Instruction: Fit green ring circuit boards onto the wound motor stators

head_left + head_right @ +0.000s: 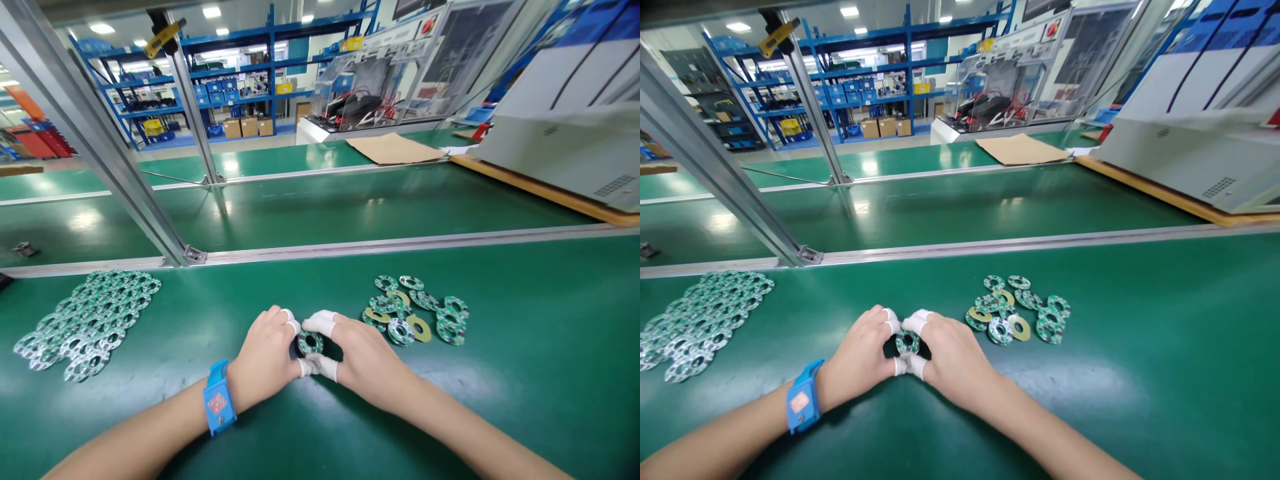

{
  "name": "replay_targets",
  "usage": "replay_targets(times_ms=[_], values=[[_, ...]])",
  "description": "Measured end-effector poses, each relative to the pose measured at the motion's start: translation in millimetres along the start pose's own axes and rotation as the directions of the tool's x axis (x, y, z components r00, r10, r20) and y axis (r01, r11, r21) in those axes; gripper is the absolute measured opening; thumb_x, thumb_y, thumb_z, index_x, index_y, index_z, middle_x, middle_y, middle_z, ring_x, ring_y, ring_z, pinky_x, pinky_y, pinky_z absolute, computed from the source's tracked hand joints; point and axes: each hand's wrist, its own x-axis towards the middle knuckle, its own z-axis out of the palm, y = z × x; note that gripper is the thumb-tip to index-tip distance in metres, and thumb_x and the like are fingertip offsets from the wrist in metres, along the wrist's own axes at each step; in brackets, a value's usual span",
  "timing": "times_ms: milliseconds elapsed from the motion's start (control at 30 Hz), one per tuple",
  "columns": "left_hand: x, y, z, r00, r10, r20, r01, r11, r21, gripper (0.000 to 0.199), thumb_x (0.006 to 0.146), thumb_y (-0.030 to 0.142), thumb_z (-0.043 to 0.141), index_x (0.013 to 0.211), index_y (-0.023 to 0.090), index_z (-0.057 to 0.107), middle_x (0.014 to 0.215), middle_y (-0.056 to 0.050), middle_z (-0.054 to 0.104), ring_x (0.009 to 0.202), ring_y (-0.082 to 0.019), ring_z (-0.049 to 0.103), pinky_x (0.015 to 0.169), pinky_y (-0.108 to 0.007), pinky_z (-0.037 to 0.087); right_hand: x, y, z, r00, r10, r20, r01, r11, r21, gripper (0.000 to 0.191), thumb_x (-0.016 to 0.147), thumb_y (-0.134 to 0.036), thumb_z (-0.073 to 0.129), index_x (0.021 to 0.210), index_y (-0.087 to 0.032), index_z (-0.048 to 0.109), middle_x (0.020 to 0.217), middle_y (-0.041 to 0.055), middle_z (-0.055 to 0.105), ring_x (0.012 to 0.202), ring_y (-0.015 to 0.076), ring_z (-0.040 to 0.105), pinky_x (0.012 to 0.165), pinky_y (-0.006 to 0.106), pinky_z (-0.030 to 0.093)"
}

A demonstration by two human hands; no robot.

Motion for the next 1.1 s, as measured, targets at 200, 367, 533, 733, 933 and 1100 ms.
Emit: replay_targets(times_ms=[200, 367, 533, 733, 933, 1100], values=[[-20, 17, -23.0, 0.990, 0.134, -0.031, -0.133, 0.991, 0.017, 0.021, 0.076, 0.014, 0.061, 0.097, 0.014, 0.057, 0.099, -0.008, 0.056, 0.093, -0.021, 0.051, 0.084, -0.034, 0.048, 0, 0, -1, 0.998, 0.055, 0.002, -0.055, 0.998, 0.019, 0.023, 0.075, -0.023, 0.061, 0.097, -0.020, 0.058, 0.094, 0.0047, 0.064, 0.083, 0.0219, 0.061, 0.070, 0.032, 0.047], [-27, 16, -1.4, 0.922, 0.378, -0.089, -0.344, 0.901, 0.266, 0.023, 0.084, 0.004, 0.042, 0.071, 0.011, 0.060, 0.077, -0.010, 0.059, 0.088, -0.023, 0.058, 0.079, -0.036, 0.053, -3, 13, -4, 0.998, -0.044, 0.048, 0.030, 0.965, 0.260, 0.039, 0.075, -0.021, 0.062, 0.113, -0.018, 0.051, 0.110, 0.0079, 0.061, 0.097, 0.0206, 0.058, 0.084, 0.033, 0.047], [-30, 6, 8.7, 0.848, 0.506, -0.158, -0.418, 0.822, 0.386, 0.027, 0.086, 0.006, 0.037, 0.077, 0.010, 0.062, 0.087, -0.013, 0.062, 0.102, -0.027, 0.057, 0.083, -0.039, 0.053, -3, 21, 4, 0.998, -0.064, 0.026, 0.049, 0.924, 0.380, 0.032, 0.077, -0.013, 0.054, 0.109, -0.016, 0.052, 0.104, 0.0081, 0.060, 0.094, 0.0187, 0.057, 0.085, 0.034, 0.048], [-32, 14, 13.6, 0.823, 0.547, -0.152, -0.432, 0.778, 0.457, 0.026, 0.084, 0.006, 0.041, 0.068, 0.011, 0.060, 0.080, -0.012, 0.063, 0.101, -0.030, 0.059, 0.080, -0.040, 0.053, -14, 22, 26, 0.992, -0.005, -0.126, 0.047, 0.941, 0.335, 0.037, 0.078, -0.014, 0.049, 0.115, -0.017, 0.050, 0.113, 0.0116, 0.058, 0.104, 0.0234, 0.054, 0.091, 0.042, 0.044], [-30, 13, 2.3, 0.922, 0.366, -0.125, -0.330, 0.914, 0.237, 0.020, 0.084, 0.008, 0.043, 0.086, 0.014, 0.063, 0.093, -0.010, 0.064, 0.099, -0.022, 0.059, 0.085, -0.033, 0.052, -27, 24, 30, 0.975, 0.070, -0.210, 0.016, 0.923, 0.385, 0.030, 0.079, -0.022, 0.051, 0.109, -0.018, 0.054, 0.101, 0.0092, 0.061, 0.092, 0.0210, 0.056, 0.082, 0.036, 0.046], [-7, 5, -1.6, 0.993, 0.106, -0.055, -0.114, 0.978, -0.173, 0.040, 0.078, 0.026, 0.060, 0.117, 0.018, 0.052, 0.115, -0.010, 0.057, 0.103, -0.020, 0.056, 0.089, -0.031, 0.049, -19, 28, 32, 0.937, 0.222, -0.271, -0.039, 0.834, 0.550, 0.021, 0.083, -0.031, 0.047, 0.086, -0.017, 0.062, 0.074, 0.0035, 0.061, 0.066, 0.0156, 0.052, 0.063, 0.029, 0.043]])
